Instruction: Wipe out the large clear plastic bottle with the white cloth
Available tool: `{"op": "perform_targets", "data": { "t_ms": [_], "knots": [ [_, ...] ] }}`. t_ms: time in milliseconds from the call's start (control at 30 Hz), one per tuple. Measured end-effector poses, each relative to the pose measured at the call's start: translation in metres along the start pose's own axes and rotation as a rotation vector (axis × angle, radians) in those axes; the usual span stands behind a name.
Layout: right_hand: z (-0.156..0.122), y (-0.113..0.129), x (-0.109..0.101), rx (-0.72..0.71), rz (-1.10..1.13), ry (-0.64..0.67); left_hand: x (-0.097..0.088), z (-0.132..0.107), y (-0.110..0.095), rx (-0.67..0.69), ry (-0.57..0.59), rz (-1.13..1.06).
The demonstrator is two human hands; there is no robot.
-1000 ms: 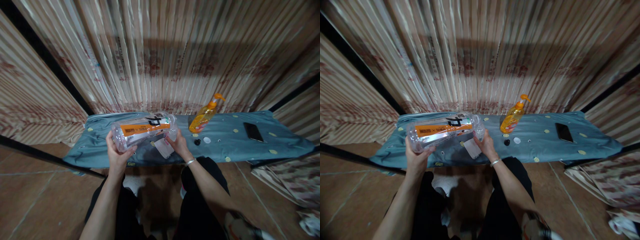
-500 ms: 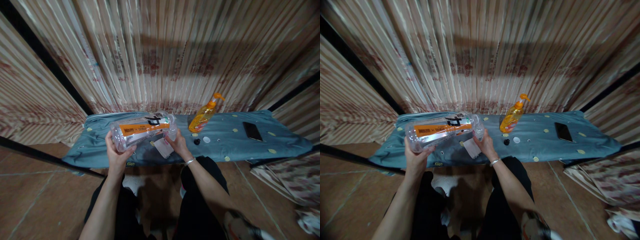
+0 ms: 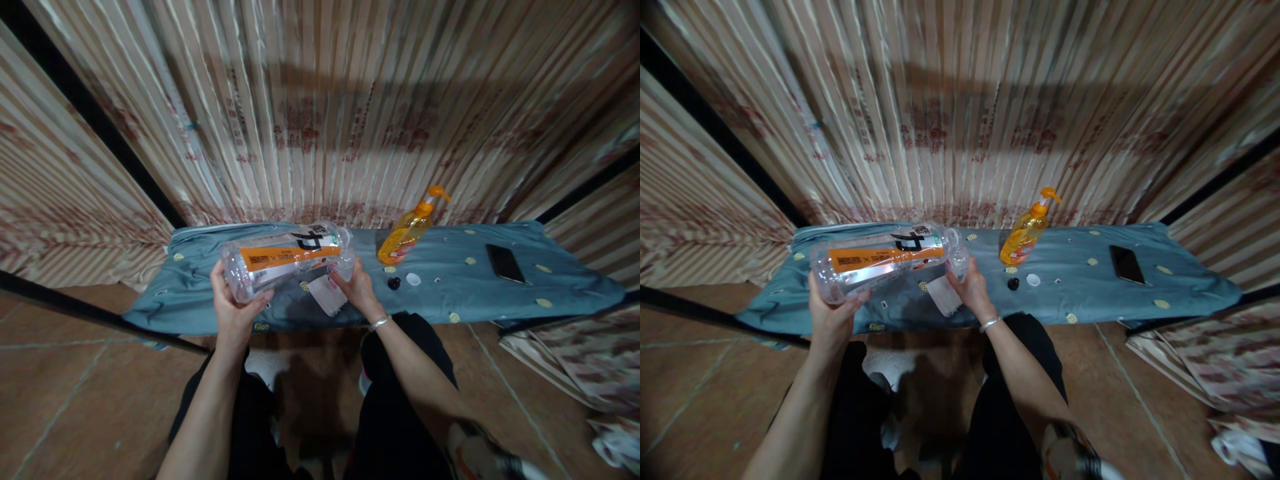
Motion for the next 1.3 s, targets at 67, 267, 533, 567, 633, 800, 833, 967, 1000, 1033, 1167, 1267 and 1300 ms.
{"op": "perform_targets", "data": {
  "t_ms": [67,267,533,567,633,800,833,967,1000,1033,1167,1267,1300],
  "knots": [
    [0.0001,-0.0013,-0.0002,0.007,0.003,-0.004,-0.0001,0.0000,0.0004,0.000,0.001,-0.003],
    [0.0002,-0.0018,0.0003,-0.004,0.018,-0.011,-0.0007,0.0001,-0.0002,0.006,0.009,0.022],
    [0.0006,-0.0004,0.0012,-0.020,0.029,0.003,0.0001,0.0010,0.0009,-0.005,0.012,-0.011],
    [0.0005,-0.0001,0.0009,-0.024,0.031,0.002,0.0005,0.0010,0.0010,-0.003,0.017,-0.012],
    [0.0004,-0.0005,0.0005,-0.021,0.027,-0.001,0.0010,0.0008,0.0011,0.001,0.023,-0.012],
    [0.0005,-0.0017,0.0008,-0.017,0.024,-0.008,0.0018,0.0004,0.0012,0.014,0.037,0.020],
    [0.0005,-0.0021,0.0008,-0.016,0.024,-0.012,0.0017,0.0004,0.0012,0.014,0.037,0.022],
    [0.0008,-0.0032,0.0010,-0.019,0.017,-0.026,0.0009,0.0003,0.0022,-0.001,0.031,-0.004],
    [0.0008,-0.0029,0.0007,-0.026,0.022,-0.032,0.0009,0.0002,0.0024,-0.003,0.032,-0.006],
    [0.0008,-0.0025,0.0003,-0.035,0.029,-0.037,0.0011,0.0002,0.0024,-0.002,0.035,-0.004],
    [0.0008,-0.0017,-0.0006,-0.035,0.033,-0.037,0.0011,0.0003,0.0022,0.016,0.040,0.010],
    [0.0008,-0.0022,-0.0004,-0.002,0.017,-0.021,0.0006,0.0007,0.0033,0.005,0.034,0.005],
    [0.0007,-0.0014,-0.0005,0.000,0.018,-0.017,0.0007,0.0008,0.0036,-0.001,0.034,0.000]
  ]
}}
Point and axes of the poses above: each hand's wrist, its own z-axis towards the middle knuckle, its own x-axis out of the palm, y = z × x, the point moved 9 cm from there along z, towards the middle knuckle, and after that the axes turned 5 degrees about z, right-handed, at the moved point
